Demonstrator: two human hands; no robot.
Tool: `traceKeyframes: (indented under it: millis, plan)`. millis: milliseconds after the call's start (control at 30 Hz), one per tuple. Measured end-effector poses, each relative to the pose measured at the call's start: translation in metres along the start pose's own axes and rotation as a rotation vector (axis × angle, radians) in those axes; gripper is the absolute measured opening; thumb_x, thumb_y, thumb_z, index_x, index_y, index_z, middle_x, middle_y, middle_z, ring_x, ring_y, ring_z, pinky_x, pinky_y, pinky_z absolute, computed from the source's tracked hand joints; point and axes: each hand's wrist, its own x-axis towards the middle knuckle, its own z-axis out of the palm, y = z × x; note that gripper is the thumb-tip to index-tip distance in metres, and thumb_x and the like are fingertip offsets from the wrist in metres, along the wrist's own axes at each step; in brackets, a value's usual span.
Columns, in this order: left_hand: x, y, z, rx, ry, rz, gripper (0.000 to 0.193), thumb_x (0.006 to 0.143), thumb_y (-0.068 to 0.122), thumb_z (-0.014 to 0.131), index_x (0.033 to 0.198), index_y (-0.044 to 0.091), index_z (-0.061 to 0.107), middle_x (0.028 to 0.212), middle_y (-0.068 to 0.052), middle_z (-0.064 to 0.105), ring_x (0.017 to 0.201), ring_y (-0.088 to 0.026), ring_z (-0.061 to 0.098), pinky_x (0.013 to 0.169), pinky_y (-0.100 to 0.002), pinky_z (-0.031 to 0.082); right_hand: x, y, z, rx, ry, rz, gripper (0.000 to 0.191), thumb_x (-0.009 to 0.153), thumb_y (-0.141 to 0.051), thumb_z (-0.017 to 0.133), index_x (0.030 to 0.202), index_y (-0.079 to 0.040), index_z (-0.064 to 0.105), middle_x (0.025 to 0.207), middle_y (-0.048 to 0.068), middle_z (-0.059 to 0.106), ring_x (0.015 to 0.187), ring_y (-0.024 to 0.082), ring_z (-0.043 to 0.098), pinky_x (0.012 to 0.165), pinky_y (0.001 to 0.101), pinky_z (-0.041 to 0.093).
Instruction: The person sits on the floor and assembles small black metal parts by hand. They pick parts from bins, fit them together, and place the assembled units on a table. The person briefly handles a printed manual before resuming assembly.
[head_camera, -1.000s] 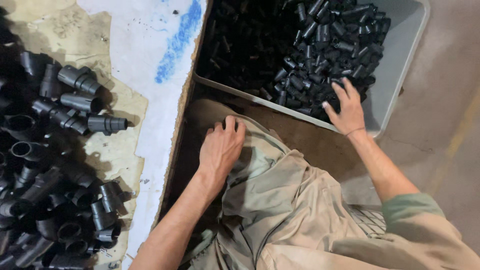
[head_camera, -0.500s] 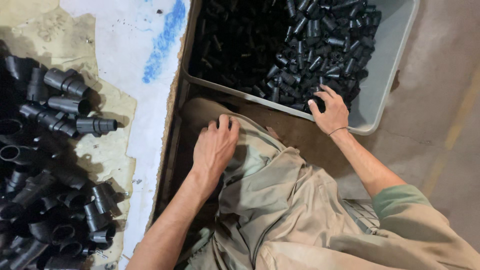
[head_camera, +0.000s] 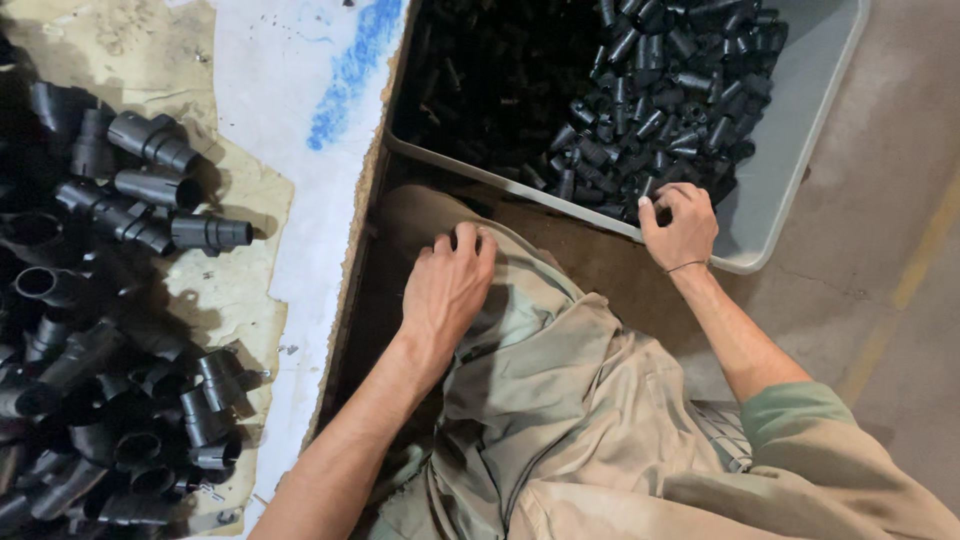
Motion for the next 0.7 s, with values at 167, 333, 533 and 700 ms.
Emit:
traceKeyframes:
  millis: [167,333,533,700]
  plan:
    - [0.0,-0.001,0.001,-0.018,-0.012,0.0,0.032,0.089,0.017,0.061,0.118,0.001,0.064,0.1,-0.012,0.06,0.081,-0.025,0.069,0.063,-0.034,0.059,0.001,-0.003,-0.002,-0.022,-0.039,0.049,0.026,0.093,-0.024,0.079,0.079,-0.005,0.067,0.089,0.011,0.066,0.084,0.033,0.065,0.073,0.0438,0.051]
    - [0.001,-0.001,0.001,-0.015,-0.007,0.001,0.032,0.089,0.016,0.061,0.118,0.001,0.064,0.101,-0.012,0.06,0.082,-0.026,0.069,0.064,-0.034,0.059,-0.001,0.001,0.001,-0.004,-0.07,0.083,0.029,0.094,-0.026,0.077,0.078,-0.004,0.067,0.081,0.011,0.064,0.071,0.032,0.064,0.064,0.0436,0.049]
    - [0.001,-0.001,0.001,-0.038,-0.008,0.0,0.032,0.089,0.015,0.061,0.117,0.001,0.064,0.104,-0.013,0.059,0.083,-0.027,0.069,0.064,-0.035,0.059,0.0,0.001,0.002,-0.008,-0.088,0.093,0.027,0.096,-0.026,0.077,0.081,-0.004,0.07,0.083,0.011,0.067,0.073,0.031,0.066,0.066,0.0425,0.051]
    - [0.002,-0.002,0.004,-0.061,0.005,-0.007,0.029,0.088,0.016,0.061,0.113,0.003,0.064,0.105,-0.013,0.06,0.085,-0.028,0.069,0.064,-0.036,0.059,0.021,-0.041,0.008,0.241,-0.057,-0.107,0.014,0.096,-0.015,0.074,0.093,-0.002,0.072,0.095,0.013,0.07,0.085,0.03,0.07,0.076,0.039,0.055]
